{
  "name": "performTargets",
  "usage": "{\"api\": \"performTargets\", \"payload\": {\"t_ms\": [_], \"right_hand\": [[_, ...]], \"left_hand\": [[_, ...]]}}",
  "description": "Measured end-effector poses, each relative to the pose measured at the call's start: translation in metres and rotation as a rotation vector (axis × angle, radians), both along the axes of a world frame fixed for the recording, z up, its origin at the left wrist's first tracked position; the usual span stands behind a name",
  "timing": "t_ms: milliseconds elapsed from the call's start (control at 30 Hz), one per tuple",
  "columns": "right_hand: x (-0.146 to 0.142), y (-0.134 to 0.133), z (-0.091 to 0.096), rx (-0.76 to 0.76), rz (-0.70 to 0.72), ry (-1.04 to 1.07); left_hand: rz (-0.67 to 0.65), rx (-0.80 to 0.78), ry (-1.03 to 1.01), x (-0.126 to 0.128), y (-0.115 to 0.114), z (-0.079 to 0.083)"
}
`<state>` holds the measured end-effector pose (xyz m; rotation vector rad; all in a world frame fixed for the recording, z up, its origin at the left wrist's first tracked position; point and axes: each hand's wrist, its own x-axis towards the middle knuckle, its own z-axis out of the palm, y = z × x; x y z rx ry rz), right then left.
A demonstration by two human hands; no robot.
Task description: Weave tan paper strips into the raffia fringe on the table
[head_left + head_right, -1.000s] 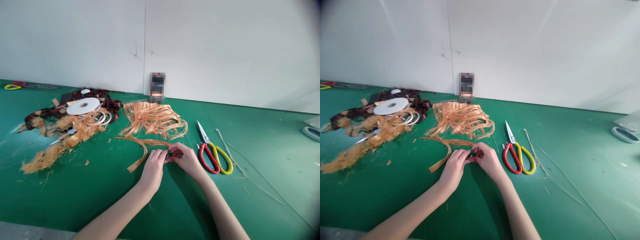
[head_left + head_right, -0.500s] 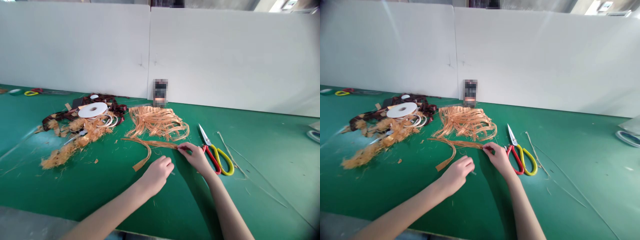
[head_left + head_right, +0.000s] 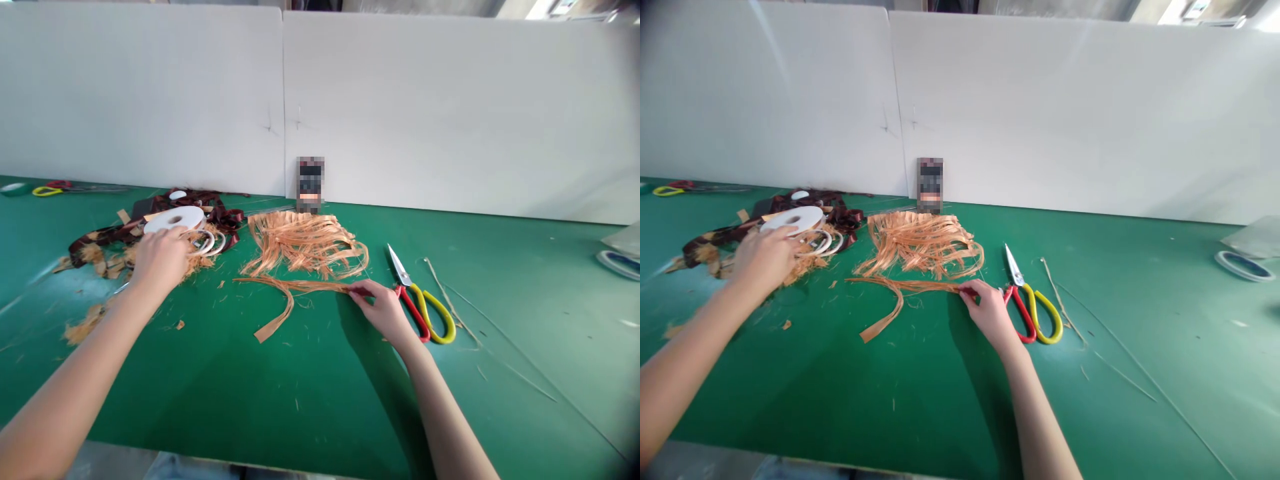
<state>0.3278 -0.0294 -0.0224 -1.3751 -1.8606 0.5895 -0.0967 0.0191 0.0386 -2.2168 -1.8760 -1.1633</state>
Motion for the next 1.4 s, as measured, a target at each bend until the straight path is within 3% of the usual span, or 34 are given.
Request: {"api": "performTargets", "payload": {"t_ms": [100,200,300,400,533,767,900,1100,1233,1400], "right_hand": [[0.002,0.001,-0.001,0.011,0.011,0.007],[-0.003,0.000,0.002,0.030,0.014,0.019],[-0.019,-0.008,0.009,0.063,0.048,0.027],[-0.042,-0.020,0.015,0.003,0.280,0.003],[-0.059,-0.032,0.020,-0.156,0.446,0.015],[-0.055,-0.036,0.028,-0.389,0.473,0.140],[-0.053,-0.031,0.027,-0.331,0.334,0.181],[-0.050,-0.025,0.024,-0.204,0.191,0.229],[-0.050,-0.025,0.026,-0.159,0.200,0.295],[-0.051,-0.024,0.020,-0.239,0.234,0.442]], "left_hand": [[-0.115,-0.033,0.153,0.015,-0.003,0.009],[-0.407,-0.175,0.260,0.048,-0.016,0.011],[-0.736,-0.331,0.322,0.088,-0.038,-0.005],[-0.889,-0.356,0.295,0.117,-0.058,-0.030],[-0.842,-0.326,0.239,0.130,-0.063,-0.046],[-0.725,-0.346,0.168,0.129,-0.042,-0.040],[-0.747,-0.364,0.126,0.126,-0.034,-0.036],[-0.876,-0.372,0.307,0.132,-0.031,-0.038],[-0.807,-0.366,0.236,0.151,-0.034,-0.038],[-0.695,-0.379,0.076,0.186,-0.039,-0.032]]}}
